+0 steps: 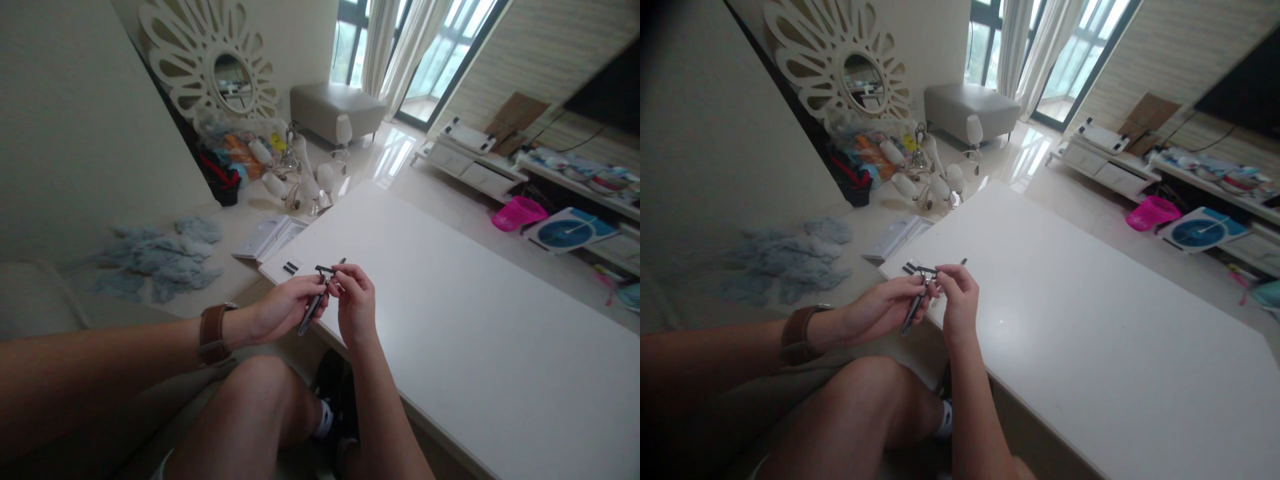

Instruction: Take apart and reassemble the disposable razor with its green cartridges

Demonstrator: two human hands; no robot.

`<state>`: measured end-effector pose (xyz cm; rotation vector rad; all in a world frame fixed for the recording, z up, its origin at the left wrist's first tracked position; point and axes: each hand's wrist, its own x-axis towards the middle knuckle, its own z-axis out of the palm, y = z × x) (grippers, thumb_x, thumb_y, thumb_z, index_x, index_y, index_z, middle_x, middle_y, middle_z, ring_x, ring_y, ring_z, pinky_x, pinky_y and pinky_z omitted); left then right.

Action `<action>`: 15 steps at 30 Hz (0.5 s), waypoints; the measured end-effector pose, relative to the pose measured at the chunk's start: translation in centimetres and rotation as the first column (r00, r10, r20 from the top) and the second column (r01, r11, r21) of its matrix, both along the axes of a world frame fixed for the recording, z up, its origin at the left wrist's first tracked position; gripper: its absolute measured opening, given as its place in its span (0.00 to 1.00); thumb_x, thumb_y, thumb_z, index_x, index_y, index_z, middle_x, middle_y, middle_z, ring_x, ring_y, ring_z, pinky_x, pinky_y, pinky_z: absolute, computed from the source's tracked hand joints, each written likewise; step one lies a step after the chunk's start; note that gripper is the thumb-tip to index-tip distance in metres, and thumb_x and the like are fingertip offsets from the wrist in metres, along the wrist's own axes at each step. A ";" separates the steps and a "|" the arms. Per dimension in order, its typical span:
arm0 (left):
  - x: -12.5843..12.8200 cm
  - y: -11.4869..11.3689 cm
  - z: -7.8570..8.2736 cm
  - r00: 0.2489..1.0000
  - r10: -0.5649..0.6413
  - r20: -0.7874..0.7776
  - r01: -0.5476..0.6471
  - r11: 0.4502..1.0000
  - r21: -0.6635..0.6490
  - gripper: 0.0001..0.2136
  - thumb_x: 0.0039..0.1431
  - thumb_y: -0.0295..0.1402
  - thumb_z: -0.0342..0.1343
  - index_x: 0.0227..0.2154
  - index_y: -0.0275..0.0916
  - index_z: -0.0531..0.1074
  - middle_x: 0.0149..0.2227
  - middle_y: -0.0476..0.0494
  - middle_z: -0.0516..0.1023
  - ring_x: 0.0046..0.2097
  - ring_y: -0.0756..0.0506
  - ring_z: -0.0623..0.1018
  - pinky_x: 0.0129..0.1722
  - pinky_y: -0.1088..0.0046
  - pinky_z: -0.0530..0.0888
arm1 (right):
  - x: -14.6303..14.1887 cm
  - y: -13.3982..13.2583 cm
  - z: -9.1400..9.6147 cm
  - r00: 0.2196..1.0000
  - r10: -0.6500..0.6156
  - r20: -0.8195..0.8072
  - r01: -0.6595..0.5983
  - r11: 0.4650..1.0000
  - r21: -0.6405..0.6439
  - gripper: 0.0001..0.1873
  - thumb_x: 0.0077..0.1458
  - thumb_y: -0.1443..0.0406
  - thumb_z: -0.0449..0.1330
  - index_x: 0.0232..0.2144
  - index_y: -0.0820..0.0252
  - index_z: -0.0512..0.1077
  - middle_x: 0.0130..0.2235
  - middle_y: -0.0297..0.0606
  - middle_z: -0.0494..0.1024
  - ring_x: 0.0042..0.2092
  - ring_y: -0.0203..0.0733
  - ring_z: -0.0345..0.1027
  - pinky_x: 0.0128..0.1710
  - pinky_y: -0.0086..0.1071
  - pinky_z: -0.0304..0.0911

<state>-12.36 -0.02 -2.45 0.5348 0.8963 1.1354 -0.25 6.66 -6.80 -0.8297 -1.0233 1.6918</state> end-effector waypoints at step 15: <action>-0.3 -0.2 -1.3 0.922 -0.201 -0.332 0.242 0.966 0.088 0.11 0.56 0.38 0.56 0.26 0.35 0.71 0.24 0.48 0.70 0.22 0.53 0.65 0.20 0.78 0.59 | 1.0 -0.8 2.0 0.958 -0.031 -0.285 -0.042 0.968 -0.249 0.18 0.55 0.49 0.57 0.33 0.56 0.77 0.41 0.40 0.81 0.45 0.47 0.75 0.37 0.36 0.68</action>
